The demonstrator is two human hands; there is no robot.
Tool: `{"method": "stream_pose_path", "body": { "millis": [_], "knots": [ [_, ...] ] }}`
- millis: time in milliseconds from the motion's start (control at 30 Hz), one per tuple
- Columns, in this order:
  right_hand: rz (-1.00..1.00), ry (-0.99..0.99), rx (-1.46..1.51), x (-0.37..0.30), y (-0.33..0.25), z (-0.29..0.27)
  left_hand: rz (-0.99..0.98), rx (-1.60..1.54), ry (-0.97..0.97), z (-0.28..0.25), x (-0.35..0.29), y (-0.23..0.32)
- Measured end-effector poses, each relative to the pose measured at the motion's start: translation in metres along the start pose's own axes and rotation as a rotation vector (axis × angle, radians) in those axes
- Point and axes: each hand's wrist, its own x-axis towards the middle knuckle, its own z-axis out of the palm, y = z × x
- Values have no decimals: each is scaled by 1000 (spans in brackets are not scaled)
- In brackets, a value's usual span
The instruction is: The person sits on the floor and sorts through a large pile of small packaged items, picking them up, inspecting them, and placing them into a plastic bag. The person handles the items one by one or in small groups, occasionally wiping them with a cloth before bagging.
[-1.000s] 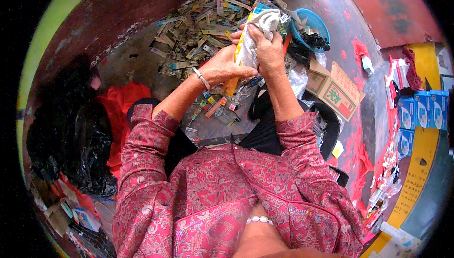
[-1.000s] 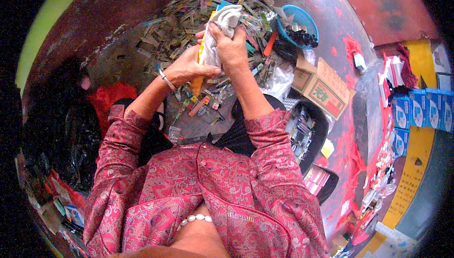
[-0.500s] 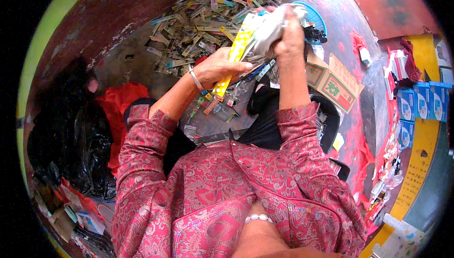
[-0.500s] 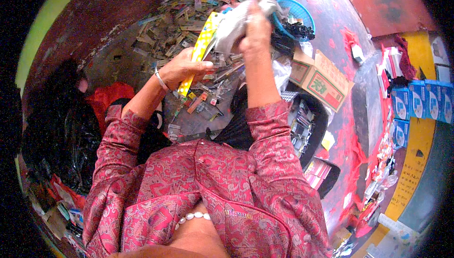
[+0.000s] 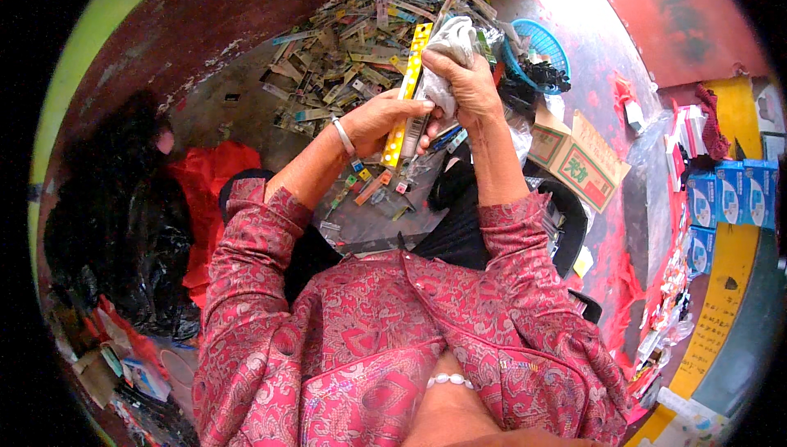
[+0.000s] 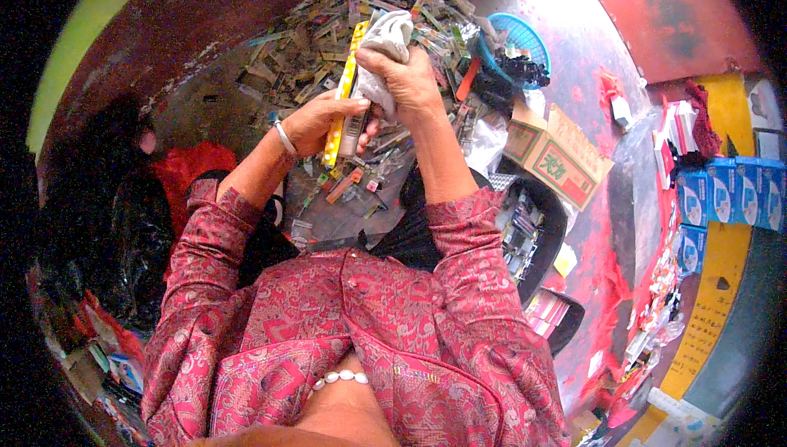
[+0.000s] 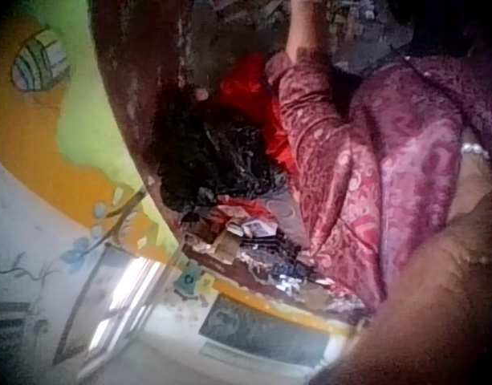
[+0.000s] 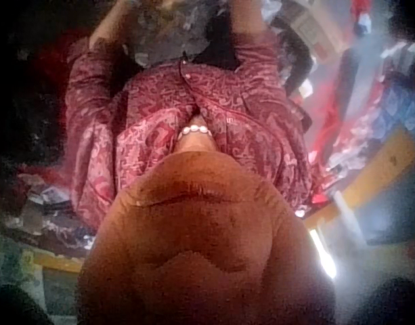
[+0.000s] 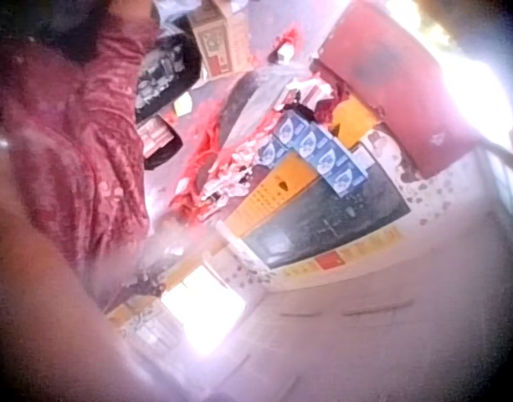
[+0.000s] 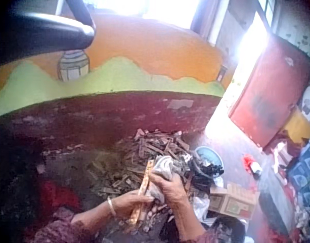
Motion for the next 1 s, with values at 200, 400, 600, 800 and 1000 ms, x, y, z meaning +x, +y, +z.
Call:
{"method": "stream_pose_path", "body": {
  "millis": [200, 400, 600, 800, 1000],
  "knots": [
    [-91, 128, -31, -6, -8, 11, 49, 52, 151, 3, -1, 1],
    [10, 125, -33, 3, -1, -4, 123, 44, 70, 8, -1, 3],
    [-215, 491, 282, 28, -14, -54, 78, 91, 76, 9, -8, 0],
    [-612, 151, -272, 0, -16, -22, 117, 8, 292, -3, 0, 2],
    [-832, 306, -1176, 18, 15, -3, 181, 279, 233, 10, -2, -1]
  ]
}}
